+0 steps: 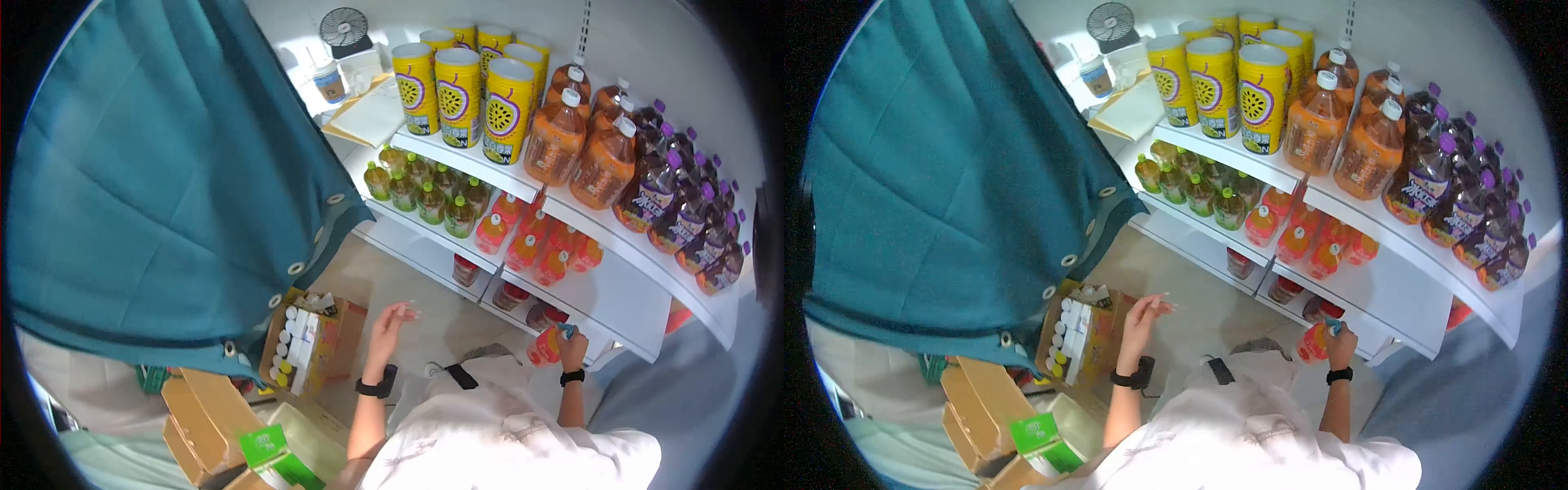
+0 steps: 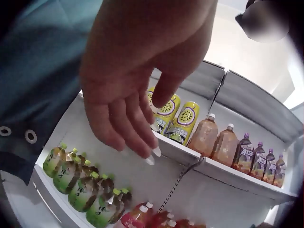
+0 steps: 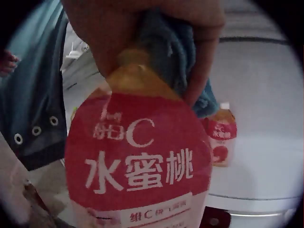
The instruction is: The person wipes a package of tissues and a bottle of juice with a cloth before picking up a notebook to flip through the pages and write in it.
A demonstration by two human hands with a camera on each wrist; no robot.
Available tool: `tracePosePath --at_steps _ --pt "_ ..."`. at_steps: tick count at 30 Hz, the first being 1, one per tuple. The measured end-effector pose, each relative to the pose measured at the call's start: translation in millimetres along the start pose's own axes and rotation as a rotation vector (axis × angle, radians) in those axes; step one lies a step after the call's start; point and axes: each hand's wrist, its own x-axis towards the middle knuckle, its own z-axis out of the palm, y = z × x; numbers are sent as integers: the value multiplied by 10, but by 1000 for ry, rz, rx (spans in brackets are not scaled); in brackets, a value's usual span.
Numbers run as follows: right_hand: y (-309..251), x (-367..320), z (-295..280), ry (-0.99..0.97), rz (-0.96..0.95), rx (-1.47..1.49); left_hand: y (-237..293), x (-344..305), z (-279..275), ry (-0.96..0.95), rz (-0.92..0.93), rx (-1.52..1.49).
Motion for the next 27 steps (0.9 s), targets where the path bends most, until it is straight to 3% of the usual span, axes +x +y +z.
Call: tracePosePath --at_steps 2,6,10,13,16,20,25,27 --pt "-458 -39 -106 6 10 59 -18 155 -143 -41 28 27" --pt "-1496 143 -455 -68 -26 202 213 382 -116 -367 229 357" --pt "-2309 534 -515 84 -343 388 426 634 342 -658 487 558" --pt "-2904 862 -635 83 -500 531 488 782 645 -476 600 456" --pt "-3312 1190 -565 58 -582 652 650 1082 507 -344 600 482" --pt "-3763 1470 -264 25 -811 709 620 1475 183 -339 503 438" --pt "-4079 1833 -137 -169 -850 879 742 1806 -23 -206 636 597" --pt "-4173 2011 -262 -323 -884 955 887 1843 -38 -142 560 537"
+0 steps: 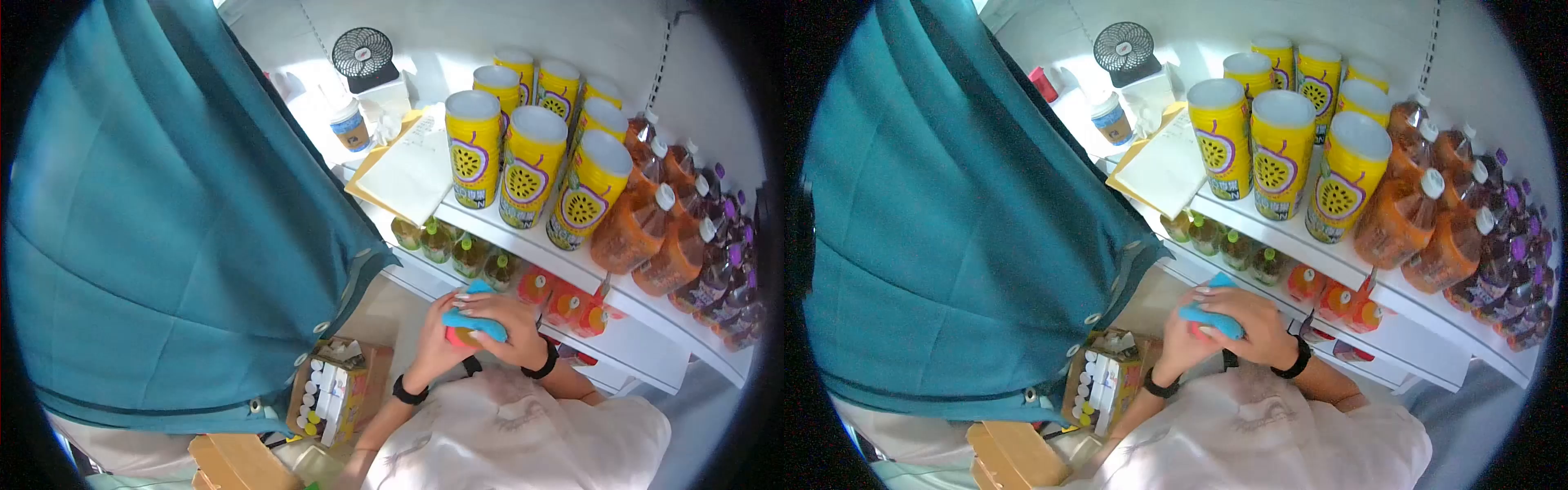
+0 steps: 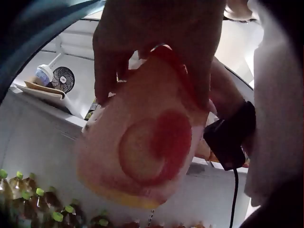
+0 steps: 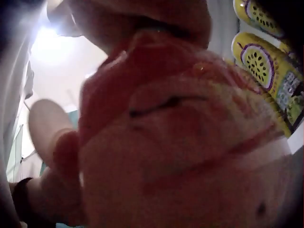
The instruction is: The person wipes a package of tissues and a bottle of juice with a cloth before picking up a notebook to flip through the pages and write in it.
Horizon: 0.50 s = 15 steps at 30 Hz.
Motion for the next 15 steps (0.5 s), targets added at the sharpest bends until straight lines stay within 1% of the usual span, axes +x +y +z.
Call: tracePosePath --at_steps 1,3,4,6,7,8,9,11,12,15 --pt "15 69 -37 -5 -8 42 59 79 -48 30 -37 -28" --pt "54 180 -93 -13 -21 129 172 250 -175 102 2 -19" --pt "73 231 -132 -46 -45 87 211 311 -234 136 17 -14" --pt "124 314 -208 -111 -93 2 248 401 -287 228 18 -121" --pt "184 325 -218 -67 -134 -28 233 452 -308 273 21 -176" --pt "271 306 -198 -23 -177 -59 182 505 -353 267 83 -187" --pt "372 279 -165 21 -223 -89 182 557 -341 309 84 -277" --pt "595 187 -113 6 -174 -66 271 629 -358 391 84 -452" --pt "647 160 -73 14 -128 -69 308 658 -435 363 70 -392" --pt "637 172 -27 29 -4 -56 236 669 -510 420 6 -414"
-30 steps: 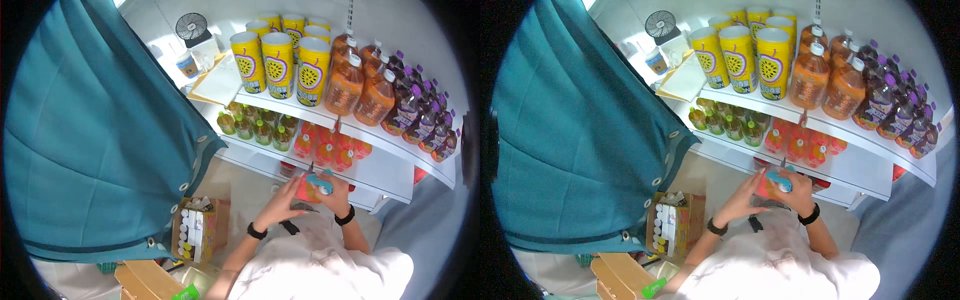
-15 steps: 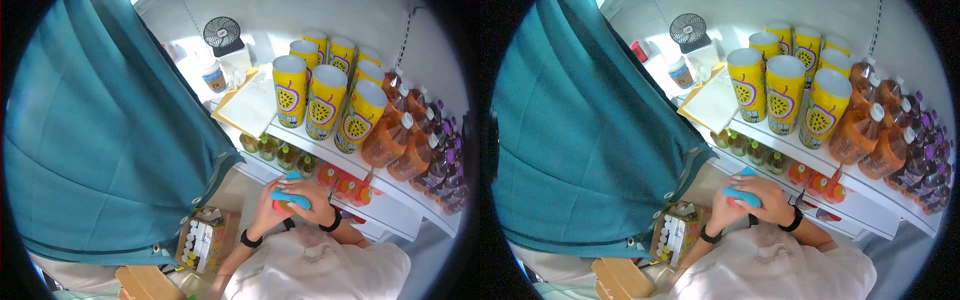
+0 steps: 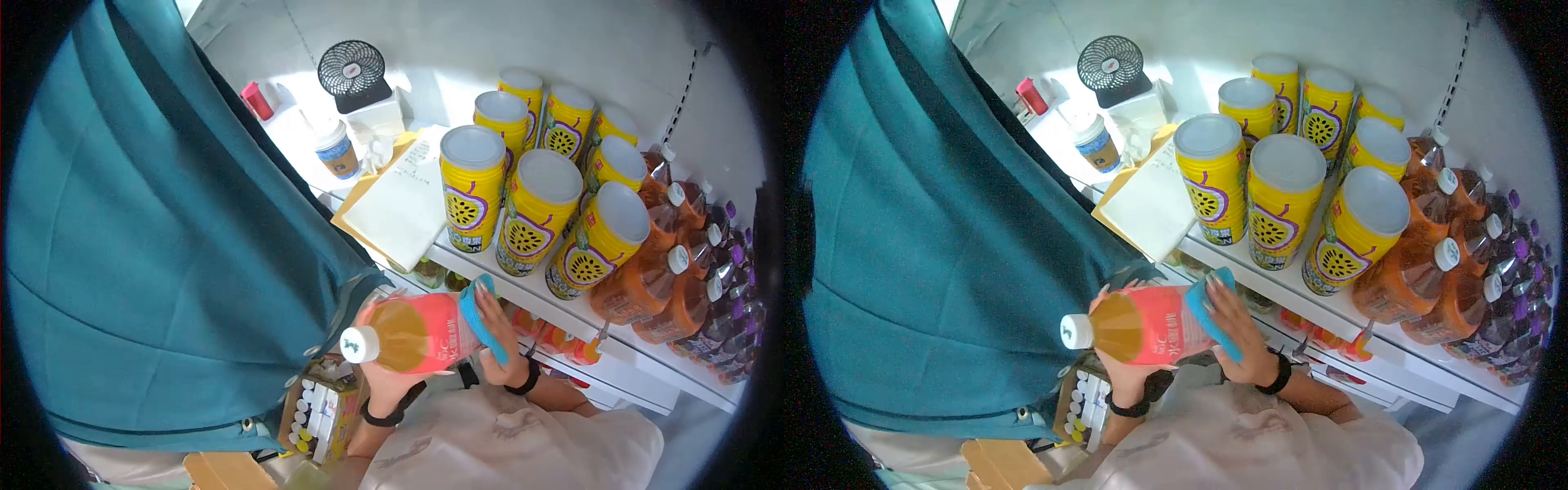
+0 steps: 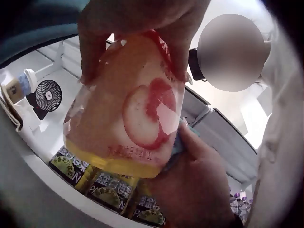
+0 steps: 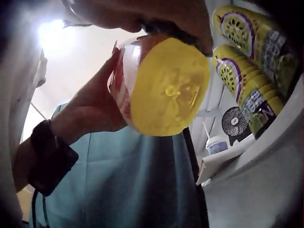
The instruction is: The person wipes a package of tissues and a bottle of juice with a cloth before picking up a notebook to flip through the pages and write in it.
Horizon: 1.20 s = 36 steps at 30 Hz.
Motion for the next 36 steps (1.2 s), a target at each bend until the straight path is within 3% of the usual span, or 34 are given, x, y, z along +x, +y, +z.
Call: tracePosePath --at_steps 4,7,10,13,17,20,27,31,36 --pt "-33 169 57 57 45 95 98 97 12 15 3 9" --pt "-240 381 111 122 224 390 -95 120 -92 -77 139 82" --pt "-346 480 156 162 39 271 6 184 -146 -142 201 401" --pt "-454 619 80 -31 -190 34 -32 202 -151 -137 66 227" --pt "-396 721 142 -71 -126 101 -71 183 -228 -84 -18 150" --pt "-330 765 229 4 -1 227 -82 202 -272 -46 -74 57" --pt "34 541 509 227 586 557 -11 402 -379 -131 -82 -94" --pt "142 473 248 94 987 721 -12 497 -372 -269 -69 -137" --pt "156 376 163 134 1130 1165 -164 454 -281 -389 -166 -271"
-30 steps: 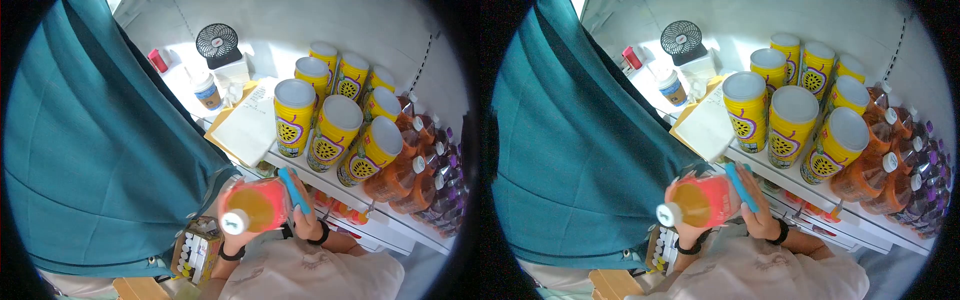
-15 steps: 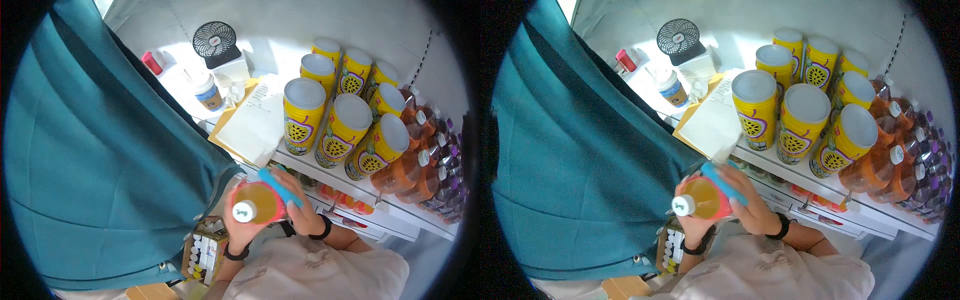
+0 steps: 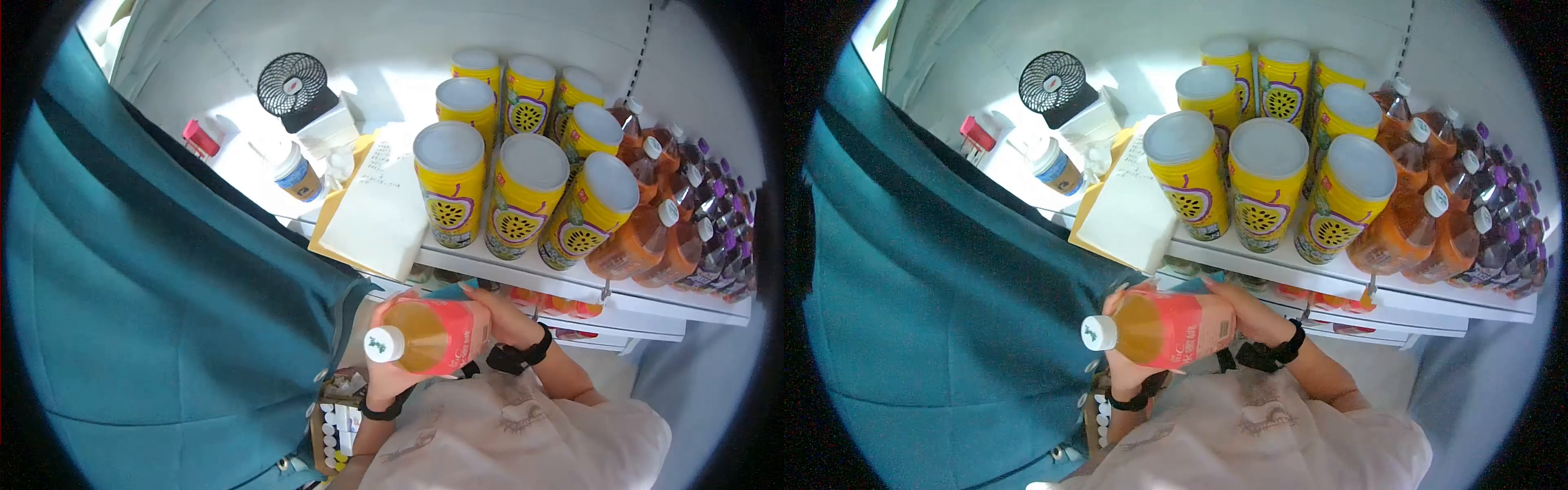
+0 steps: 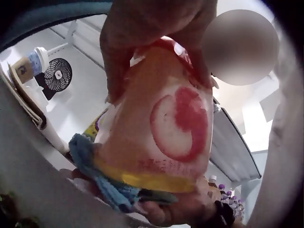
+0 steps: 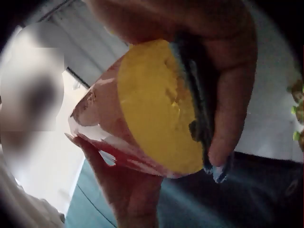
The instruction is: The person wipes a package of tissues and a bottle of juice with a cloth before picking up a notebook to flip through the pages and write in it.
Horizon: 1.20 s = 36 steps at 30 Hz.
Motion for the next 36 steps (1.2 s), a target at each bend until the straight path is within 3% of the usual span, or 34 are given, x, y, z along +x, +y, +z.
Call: tracePosePath --at_steps 3,6,8,13,16,18,24,26,29,32,36 --pt "91 4 -67 -14 38 177 -24 50 43 -102 -51 -45" --pt "199 52 -92 4 -48 275 -204 55 79 -84 184 1" --pt "259 69 -39 7 -122 331 -333 -69 100 8 179 71" --pt "201 110 151 39 -317 289 90 43 123 10 217 662" --pt "86 135 218 -17 -272 313 -118 -71 279 92 97 409" --pt "91 182 279 -11 -242 272 -345 -244 137 18 -131 538" --pt "136 326 408 24 -224 146 -386 -364 -184 78 -44 514" --pt "82 296 481 24 -201 111 -367 -305 -258 239 41 556" --pt "52 255 483 -8 -129 56 -300 -306 -351 325 -8 467" --pt "103 300 461 -57 -138 -106 -201 -234 -326 431 70 375" --pt "270 444 493 -65 -244 -311 74 -90 -235 385 238 505"
